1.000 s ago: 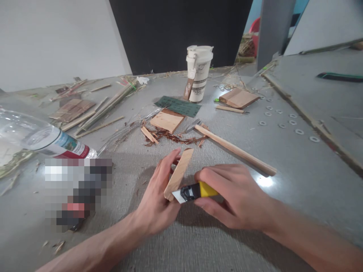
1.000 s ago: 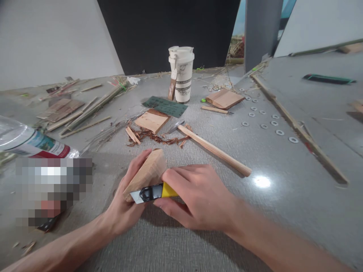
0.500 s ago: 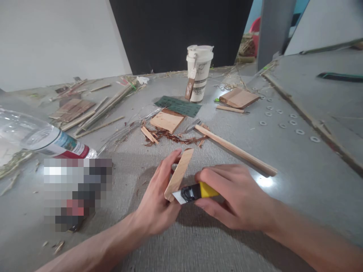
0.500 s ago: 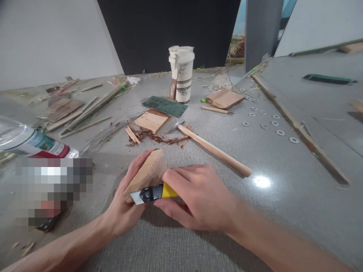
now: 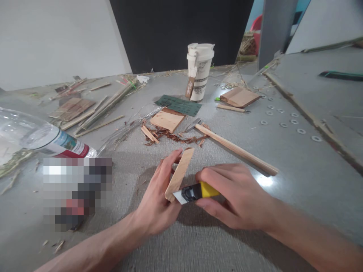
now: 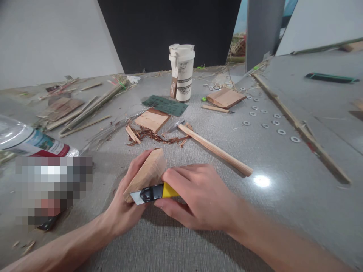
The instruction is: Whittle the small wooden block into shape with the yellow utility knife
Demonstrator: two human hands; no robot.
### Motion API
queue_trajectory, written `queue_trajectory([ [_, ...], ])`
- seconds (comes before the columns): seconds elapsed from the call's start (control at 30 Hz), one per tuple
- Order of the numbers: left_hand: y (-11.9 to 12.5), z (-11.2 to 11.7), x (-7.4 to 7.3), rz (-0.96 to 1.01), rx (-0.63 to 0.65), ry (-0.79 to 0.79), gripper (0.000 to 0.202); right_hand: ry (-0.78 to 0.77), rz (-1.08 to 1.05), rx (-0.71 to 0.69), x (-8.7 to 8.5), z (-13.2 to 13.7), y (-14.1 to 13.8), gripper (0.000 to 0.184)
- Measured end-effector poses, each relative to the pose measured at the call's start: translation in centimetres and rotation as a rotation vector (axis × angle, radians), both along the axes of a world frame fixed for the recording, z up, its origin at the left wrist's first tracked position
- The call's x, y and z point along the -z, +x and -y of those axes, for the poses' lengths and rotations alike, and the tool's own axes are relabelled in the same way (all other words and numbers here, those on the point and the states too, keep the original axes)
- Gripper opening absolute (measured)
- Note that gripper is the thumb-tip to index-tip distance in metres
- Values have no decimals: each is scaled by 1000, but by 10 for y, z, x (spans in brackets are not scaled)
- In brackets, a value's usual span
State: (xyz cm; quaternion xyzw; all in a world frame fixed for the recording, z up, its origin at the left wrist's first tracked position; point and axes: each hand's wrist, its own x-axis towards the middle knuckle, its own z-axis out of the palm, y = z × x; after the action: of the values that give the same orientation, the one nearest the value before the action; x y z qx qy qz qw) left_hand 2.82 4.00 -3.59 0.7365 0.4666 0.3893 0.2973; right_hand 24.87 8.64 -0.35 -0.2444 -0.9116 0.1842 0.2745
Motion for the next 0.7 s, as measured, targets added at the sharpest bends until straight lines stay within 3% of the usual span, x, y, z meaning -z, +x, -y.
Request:
queue_trajectory([
  [0.37,1,0,-1,29,7,-27,70,30,6,4,1,-1,-1,25],
  [0.57,2,1,0,35,1,-36,79,97,27,77,-3,0,1,25],
  [0.7,3,2,-1,55,10,-68,73,117,39,150,-3,-5,5,21],
])
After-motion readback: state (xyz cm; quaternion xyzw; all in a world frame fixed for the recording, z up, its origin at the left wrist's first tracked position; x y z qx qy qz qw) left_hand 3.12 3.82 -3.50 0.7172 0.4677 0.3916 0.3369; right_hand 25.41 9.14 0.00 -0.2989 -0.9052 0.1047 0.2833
